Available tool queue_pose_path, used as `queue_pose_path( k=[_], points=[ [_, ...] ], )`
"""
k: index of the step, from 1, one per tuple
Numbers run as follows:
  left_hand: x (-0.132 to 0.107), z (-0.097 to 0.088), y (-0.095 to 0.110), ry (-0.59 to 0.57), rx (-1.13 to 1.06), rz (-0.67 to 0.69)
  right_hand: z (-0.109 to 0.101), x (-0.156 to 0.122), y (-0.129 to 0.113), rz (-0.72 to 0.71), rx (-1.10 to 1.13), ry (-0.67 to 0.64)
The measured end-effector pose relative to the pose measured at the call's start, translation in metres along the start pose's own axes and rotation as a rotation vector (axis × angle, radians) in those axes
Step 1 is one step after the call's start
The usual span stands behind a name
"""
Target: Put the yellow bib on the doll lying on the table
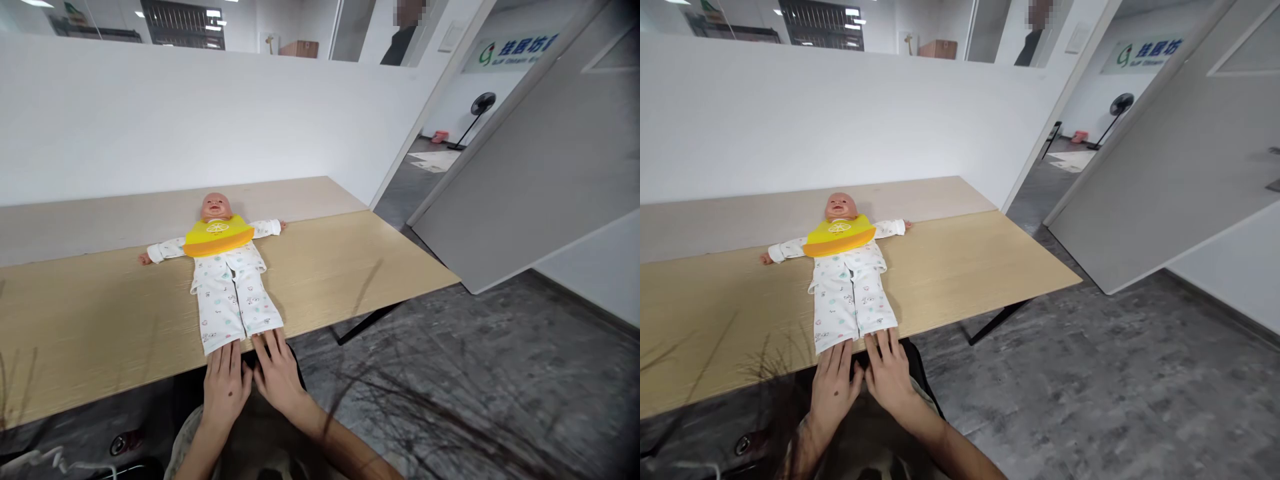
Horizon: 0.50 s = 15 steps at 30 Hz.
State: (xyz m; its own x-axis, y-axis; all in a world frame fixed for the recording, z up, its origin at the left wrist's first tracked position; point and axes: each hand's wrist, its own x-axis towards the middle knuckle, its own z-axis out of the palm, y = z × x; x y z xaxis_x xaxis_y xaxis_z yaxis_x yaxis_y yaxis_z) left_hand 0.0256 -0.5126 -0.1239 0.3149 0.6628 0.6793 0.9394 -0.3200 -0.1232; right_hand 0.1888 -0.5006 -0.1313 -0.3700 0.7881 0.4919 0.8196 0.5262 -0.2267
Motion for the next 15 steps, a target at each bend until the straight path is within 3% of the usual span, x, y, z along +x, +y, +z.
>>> queue_pose_path(
  k=[8,15],
  points=[
    [-0.001,-0.001,-0.002,-0.067,0.006,-0.004,0.001,0.005,-0.009,0.053,-0.019,-0.021],
    [-0.004,-0.006,-0.002,-0.028,-0.060,-0.011,0.006,-0.003,-0.023,0.089,-0.002,-0.084]
  ],
)
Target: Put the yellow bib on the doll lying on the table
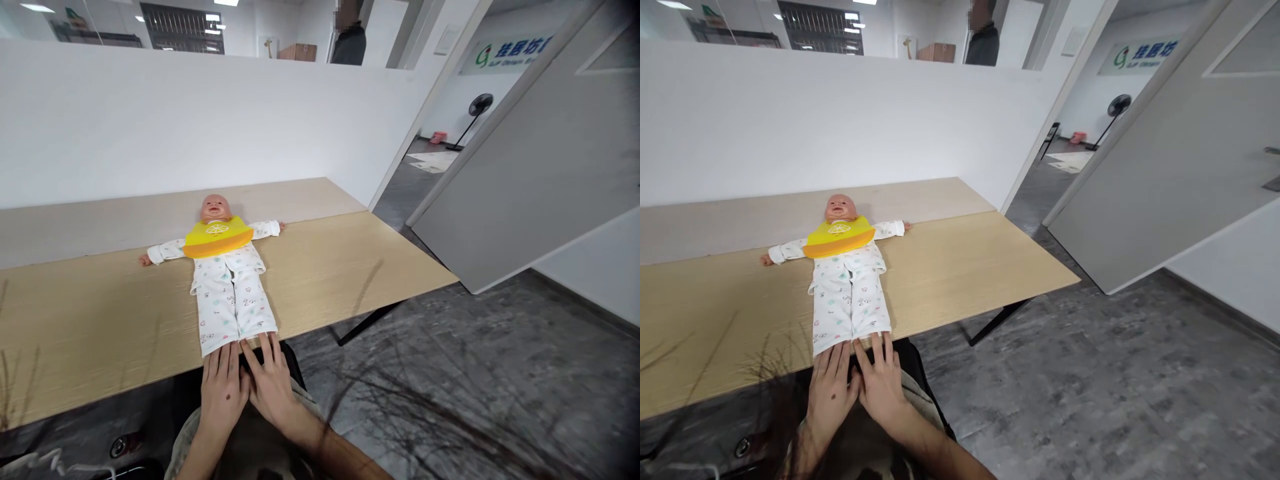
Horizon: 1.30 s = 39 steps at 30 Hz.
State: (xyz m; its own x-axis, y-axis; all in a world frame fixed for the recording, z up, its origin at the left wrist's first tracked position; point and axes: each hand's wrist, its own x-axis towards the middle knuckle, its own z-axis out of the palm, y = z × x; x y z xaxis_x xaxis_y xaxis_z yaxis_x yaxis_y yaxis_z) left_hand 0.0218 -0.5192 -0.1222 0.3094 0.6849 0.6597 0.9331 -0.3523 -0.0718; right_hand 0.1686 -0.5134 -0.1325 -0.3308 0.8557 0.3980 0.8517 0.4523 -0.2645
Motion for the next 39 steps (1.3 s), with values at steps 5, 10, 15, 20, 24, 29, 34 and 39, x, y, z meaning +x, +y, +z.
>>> queue_pose_path(
  k=[5,10,15,20,24,29,34,39],
  points=[
    [0.000,-0.007,0.005,-0.018,0.020,0.002,-0.009,0.002,-0.003,0.073,0.057,-0.209],
    [0.003,-0.028,0.009,0.029,0.001,-0.011,-0.025,-0.011,0.000,0.024,0.159,-0.258],
    [0.007,-0.057,0.017,0.028,-0.281,-0.035,-0.043,-0.032,0.008,-0.116,0.422,-0.259],
    [0.048,-0.068,-0.015,0.005,-0.544,-0.282,-0.080,0.014,0.045,-0.144,0.805,-0.146],
    [0.117,-0.055,-0.076,-0.035,-0.674,-0.700,-0.100,0.117,0.102,-0.017,1.173,-0.133],
    [0.200,-0.008,-0.145,0.241,-1.005,-0.978,-0.082,0.253,0.155,0.534,1.497,0.084],
    [0.264,0.044,-0.196,0.306,-1.270,-1.002,-0.039,0.347,0.172,0.564,1.668,0.109],
    [0.311,0.106,-0.254,0.352,-1.304,-1.235,0.011,0.423,0.168,0.563,1.646,0.086]
  ],
)
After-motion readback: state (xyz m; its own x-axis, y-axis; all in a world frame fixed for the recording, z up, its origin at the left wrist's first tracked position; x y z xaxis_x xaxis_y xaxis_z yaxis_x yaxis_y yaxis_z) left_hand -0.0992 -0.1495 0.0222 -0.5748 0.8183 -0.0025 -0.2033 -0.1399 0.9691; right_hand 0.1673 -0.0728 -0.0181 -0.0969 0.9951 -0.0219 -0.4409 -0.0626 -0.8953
